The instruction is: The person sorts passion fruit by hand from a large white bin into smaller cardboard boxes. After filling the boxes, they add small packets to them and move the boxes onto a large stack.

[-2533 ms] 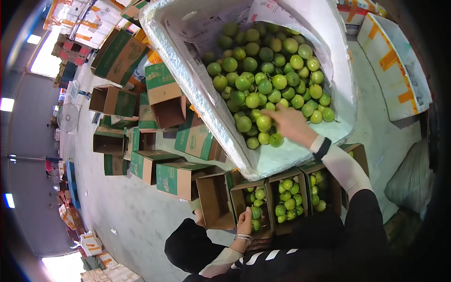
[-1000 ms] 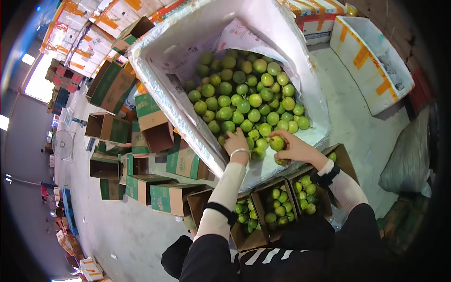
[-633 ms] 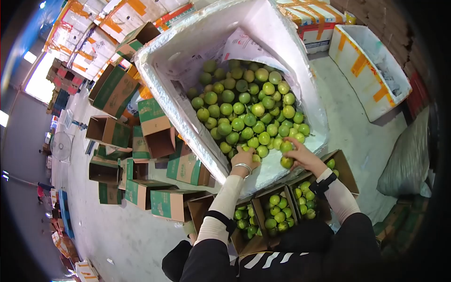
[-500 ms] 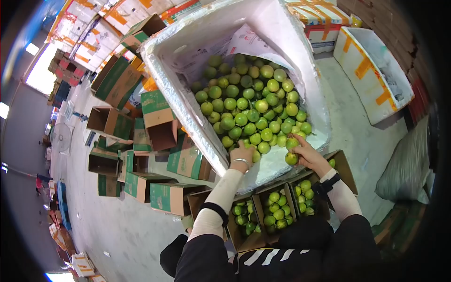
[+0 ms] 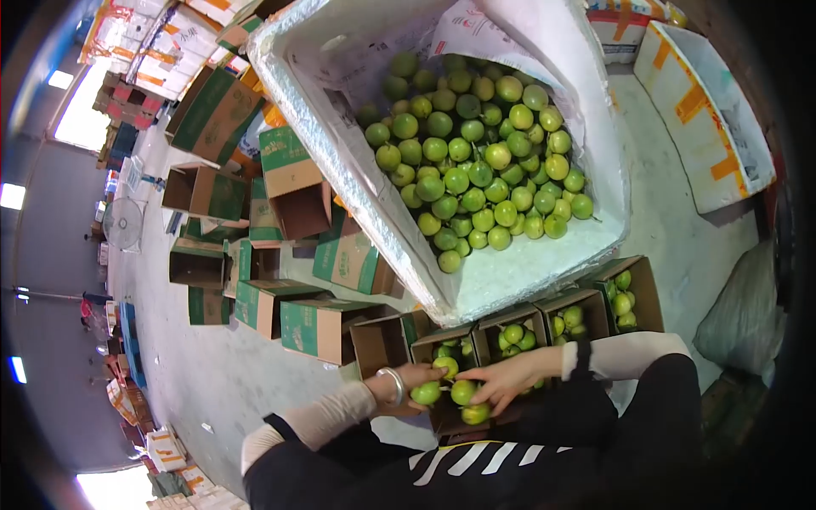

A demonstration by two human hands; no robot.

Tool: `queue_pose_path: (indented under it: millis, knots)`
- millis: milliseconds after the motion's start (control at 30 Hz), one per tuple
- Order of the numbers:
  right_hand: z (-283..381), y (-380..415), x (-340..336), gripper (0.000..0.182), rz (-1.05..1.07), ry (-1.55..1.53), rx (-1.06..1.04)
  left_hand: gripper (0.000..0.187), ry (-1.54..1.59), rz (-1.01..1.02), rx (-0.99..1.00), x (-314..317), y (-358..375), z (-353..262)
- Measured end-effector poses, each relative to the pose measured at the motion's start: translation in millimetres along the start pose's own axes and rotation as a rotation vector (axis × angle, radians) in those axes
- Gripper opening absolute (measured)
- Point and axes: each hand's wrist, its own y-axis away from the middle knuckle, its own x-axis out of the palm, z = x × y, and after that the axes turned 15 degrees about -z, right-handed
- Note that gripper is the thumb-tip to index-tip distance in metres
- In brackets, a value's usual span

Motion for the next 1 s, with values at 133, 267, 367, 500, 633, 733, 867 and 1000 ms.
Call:
queue_pose_path:
  millis: [133, 267, 367, 500, 633, 733, 867, 1000]
  knots:
    - [11.5, -14.7, -3.8, 0.08, -0.182, 0.818, -0.234, 0.056, -0.753, -0.468, 0.353, 25.8, 10.3, -25.7]
    - [126.1, 69.1, -57.6, 0.027, -1.032, 1.246, -1.217, 0.04, -0.709, -0.731, 1.207, 13.9, 30.2, -145.2]
    - [224.3, 122.4, -112.7, 0.054, -1.86, 1.563, -1.241, 0.076, -0.798, -1.262, 1.358, -1.9, 17.7, -252.8]
    - [240.3, 142.1, -163.7, 0.078, -2.064, 1.559, -0.709, 0.114, -0.981, -1.313, 1.015, 19.0, -22.3, -288.8]
    - [214.7, 136.2, -159.6, 0.067, -1.977, 1.606, -0.808, 0.103, -1.1, -1.411, 1.194, 25.8, -64.5, -278.9]
    - [187.2, 100.0, -149.5, 0.07, -1.82, 1.789, -0.761, 0.091, -1.018, -1.305, 1.124, 41.7, -46.3, -282.0]
    - [187.1, 95.2, -162.3, 0.058, -1.806, 1.64, -0.823, 0.077, -0.967, -1.245, 1.073, 51.1, -36.6, -287.7]
    - [205.9, 96.0, -147.7, 0.056, -1.758, 1.382, -0.853, 0.059, -1.028, -1.307, 0.91, 46.8, -52.4, -292.0]
